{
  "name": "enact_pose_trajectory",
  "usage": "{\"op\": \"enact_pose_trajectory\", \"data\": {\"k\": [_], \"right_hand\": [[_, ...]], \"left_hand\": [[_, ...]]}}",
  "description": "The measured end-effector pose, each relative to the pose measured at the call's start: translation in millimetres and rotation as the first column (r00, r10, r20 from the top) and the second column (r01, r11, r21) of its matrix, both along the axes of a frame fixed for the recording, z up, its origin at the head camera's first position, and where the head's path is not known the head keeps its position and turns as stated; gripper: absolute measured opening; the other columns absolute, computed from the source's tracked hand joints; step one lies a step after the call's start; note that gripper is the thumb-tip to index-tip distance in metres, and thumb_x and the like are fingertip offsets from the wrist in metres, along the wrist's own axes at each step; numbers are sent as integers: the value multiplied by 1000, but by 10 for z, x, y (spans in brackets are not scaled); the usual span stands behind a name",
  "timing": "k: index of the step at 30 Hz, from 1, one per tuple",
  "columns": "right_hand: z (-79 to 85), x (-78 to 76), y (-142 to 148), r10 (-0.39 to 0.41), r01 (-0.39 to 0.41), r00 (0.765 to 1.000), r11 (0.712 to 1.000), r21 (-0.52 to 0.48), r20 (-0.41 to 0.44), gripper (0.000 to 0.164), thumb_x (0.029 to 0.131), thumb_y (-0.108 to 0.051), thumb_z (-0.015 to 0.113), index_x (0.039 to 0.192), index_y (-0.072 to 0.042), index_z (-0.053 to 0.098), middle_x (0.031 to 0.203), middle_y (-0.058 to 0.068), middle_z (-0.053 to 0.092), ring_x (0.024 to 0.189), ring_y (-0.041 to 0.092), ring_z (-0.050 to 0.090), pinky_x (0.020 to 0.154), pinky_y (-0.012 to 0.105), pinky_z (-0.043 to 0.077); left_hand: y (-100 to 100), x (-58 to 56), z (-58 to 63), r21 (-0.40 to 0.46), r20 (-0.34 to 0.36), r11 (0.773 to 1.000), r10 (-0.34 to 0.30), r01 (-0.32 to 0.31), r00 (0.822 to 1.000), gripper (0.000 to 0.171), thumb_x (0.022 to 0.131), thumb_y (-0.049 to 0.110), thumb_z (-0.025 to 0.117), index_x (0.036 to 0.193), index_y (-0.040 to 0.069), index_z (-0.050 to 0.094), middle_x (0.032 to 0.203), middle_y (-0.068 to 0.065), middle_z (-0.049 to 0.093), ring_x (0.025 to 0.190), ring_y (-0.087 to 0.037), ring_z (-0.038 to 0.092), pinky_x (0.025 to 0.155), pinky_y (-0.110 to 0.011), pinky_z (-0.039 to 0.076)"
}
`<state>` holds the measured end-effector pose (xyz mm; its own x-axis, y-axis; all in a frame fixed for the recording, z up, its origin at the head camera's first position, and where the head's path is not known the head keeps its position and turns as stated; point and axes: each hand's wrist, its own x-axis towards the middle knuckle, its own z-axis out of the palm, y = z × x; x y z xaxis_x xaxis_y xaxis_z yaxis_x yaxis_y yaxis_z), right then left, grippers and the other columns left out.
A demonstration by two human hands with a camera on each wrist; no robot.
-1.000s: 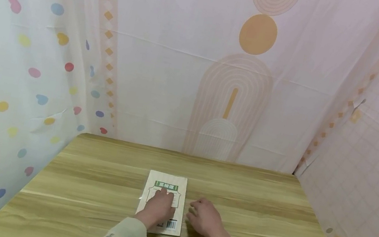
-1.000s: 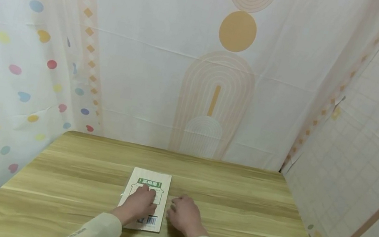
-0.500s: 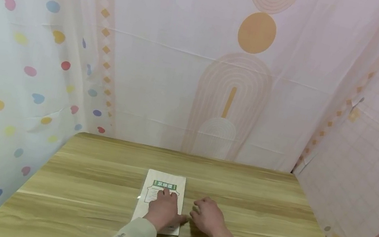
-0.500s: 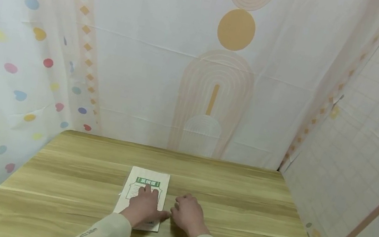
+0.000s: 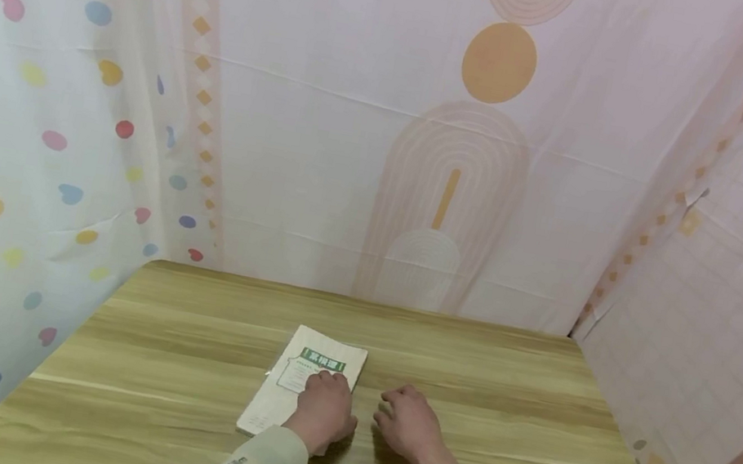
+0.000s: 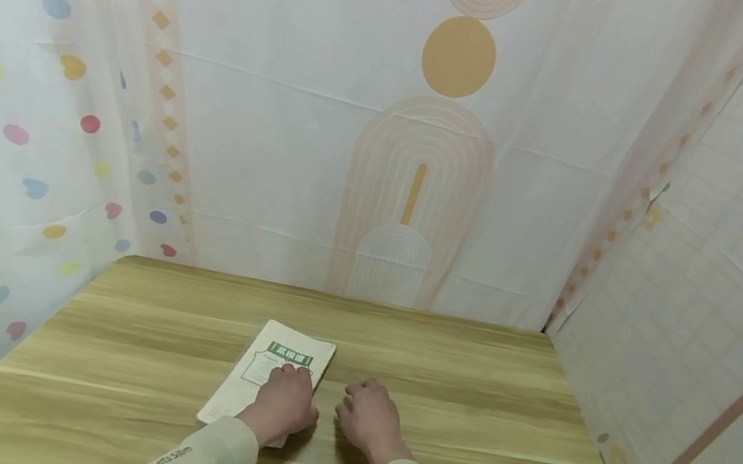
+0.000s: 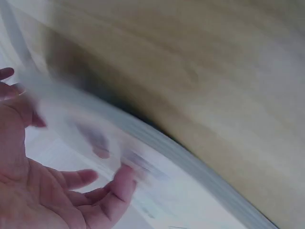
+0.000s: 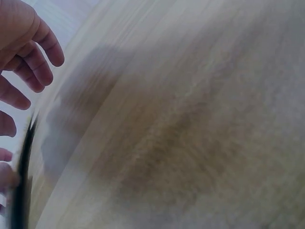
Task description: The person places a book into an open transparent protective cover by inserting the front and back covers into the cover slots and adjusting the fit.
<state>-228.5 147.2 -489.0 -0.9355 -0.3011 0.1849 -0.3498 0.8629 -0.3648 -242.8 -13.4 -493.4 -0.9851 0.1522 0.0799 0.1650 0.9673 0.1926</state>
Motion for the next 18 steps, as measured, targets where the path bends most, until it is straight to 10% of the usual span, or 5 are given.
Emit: {"op": "enact_pose_trajectory", "data": {"k": [4,11,18], "right_hand": [[-10,12,-1,1,-1,1000,1000,-5,-1,27,91,-15,70,110,3,70,108,18,63,100,36,62,85,50,52],[-32,-1,-11,4,-3,1000,1000,-27,18,27,92,-16,69,111,3,69,111,19,63,101,37,62,85,50,52],[-69,-17,-34,31,-29,999,998,-62,33,28,93,-14,66,113,5,69,112,20,64,104,38,62,91,52,50]], "left_hand": [[-31,-35,52,-48,-19,998,-52,51,998,24,81,15,69,83,-7,62,74,-17,56,74,-30,59,68,-42,53],[-242,-80,190,132,27,986,-109,105,994,8,81,0,62,86,-7,61,74,-14,60,68,-29,62,62,-42,55],[-348,-108,225,482,124,871,-174,94,977,44,87,-5,48,129,-18,44,102,-29,62,74,-29,59,63,-43,52]]}}
